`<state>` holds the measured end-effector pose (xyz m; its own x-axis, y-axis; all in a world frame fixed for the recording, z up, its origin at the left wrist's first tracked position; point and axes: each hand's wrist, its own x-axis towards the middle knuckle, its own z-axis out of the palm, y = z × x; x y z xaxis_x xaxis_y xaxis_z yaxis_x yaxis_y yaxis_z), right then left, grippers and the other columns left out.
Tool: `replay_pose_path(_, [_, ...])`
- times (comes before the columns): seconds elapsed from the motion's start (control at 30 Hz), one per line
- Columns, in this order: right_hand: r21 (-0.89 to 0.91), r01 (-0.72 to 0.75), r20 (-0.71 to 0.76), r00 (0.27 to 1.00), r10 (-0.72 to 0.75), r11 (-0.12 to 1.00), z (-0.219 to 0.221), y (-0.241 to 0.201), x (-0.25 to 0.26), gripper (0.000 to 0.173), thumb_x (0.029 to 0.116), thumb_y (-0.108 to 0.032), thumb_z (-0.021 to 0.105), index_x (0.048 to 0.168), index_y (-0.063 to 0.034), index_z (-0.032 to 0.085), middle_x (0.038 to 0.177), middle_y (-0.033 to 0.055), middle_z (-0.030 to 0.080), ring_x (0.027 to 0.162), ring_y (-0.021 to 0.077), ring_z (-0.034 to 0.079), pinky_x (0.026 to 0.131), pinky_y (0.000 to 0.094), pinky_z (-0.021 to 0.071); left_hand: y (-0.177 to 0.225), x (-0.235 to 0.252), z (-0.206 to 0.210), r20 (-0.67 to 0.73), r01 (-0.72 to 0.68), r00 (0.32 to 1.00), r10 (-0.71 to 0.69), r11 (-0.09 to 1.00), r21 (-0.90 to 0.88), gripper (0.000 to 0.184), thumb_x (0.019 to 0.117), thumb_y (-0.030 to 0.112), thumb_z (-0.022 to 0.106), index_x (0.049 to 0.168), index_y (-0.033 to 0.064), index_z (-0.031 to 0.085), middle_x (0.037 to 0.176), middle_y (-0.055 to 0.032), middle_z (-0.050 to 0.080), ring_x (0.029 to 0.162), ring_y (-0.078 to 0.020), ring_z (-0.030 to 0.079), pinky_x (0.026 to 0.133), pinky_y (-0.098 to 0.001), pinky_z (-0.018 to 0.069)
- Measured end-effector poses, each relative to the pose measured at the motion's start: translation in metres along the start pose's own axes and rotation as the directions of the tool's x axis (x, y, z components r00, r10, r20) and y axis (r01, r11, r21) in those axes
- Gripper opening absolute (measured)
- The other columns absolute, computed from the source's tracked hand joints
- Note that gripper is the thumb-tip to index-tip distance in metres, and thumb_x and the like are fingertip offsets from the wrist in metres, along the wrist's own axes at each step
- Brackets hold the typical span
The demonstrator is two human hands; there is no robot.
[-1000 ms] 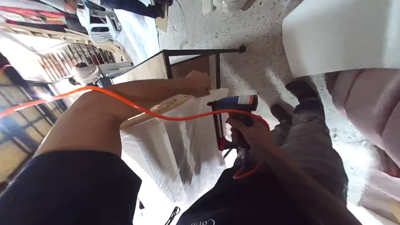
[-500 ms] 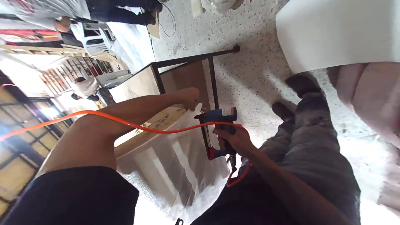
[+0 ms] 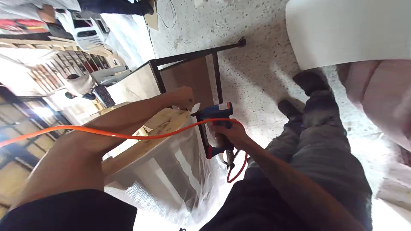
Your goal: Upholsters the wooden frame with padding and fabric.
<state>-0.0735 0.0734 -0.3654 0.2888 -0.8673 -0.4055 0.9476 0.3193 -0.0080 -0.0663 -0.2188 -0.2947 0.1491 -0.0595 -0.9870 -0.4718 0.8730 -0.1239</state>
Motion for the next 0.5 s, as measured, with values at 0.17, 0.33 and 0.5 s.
replay_pose_path(0.17, [-0.066,0.063,-0.04,0.997,-0.065,0.996,0.026,-0.008,-0.033,0.027,0.0951,-0.03,0.074,0.103,-0.0065,0.064,0.062,0.0041,0.06,0.049,0.0183,0.061,0.053,0.0372,0.06,-0.004,-0.012,0.002,-0.039,-0.012,0.999,0.012,1.0,0.014,0.022,0.0966,0.029,0.072,0.1,0.008,0.077,0.092,-0.0106,0.074,0.087,-0.0278,0.071,0.084,-0.0569,0.0571])
replay_pose_path(0.33, [-0.255,0.128,-0.085,0.984,-0.154,0.958,0.059,-0.01,-0.067,0.028,0.0968,-0.036,0.071,0.097,-0.0084,0.069,0.063,0.0059,0.063,0.05,0.02,0.063,0.051,0.0384,0.0593,-0.007,-0.015,0.003,-0.098,-0.083,0.991,0.092,0.993,0.087,0.024,0.0957,0.031,0.072,0.097,0.008,0.075,0.092,-0.0109,0.071,0.089,-0.0297,0.068,0.081,-0.0602,0.0545])
replay_pose_path(0.5, [-0.383,0.185,-0.106,0.965,-0.241,0.905,0.094,-0.006,-0.096,0.024,0.0982,-0.035,0.07,0.095,-0.0114,0.072,0.065,0.0039,0.066,0.053,0.0193,0.066,0.051,0.0378,0.0602,-0.017,-0.04,0.003,-0.194,-0.038,0.98,0.038,0.999,0.003,0.031,0.1013,0.038,0.062,0.106,0.0101,0.075,0.097,-0.0097,0.074,0.091,-0.0293,0.072,0.083,-0.0622,0.0564])
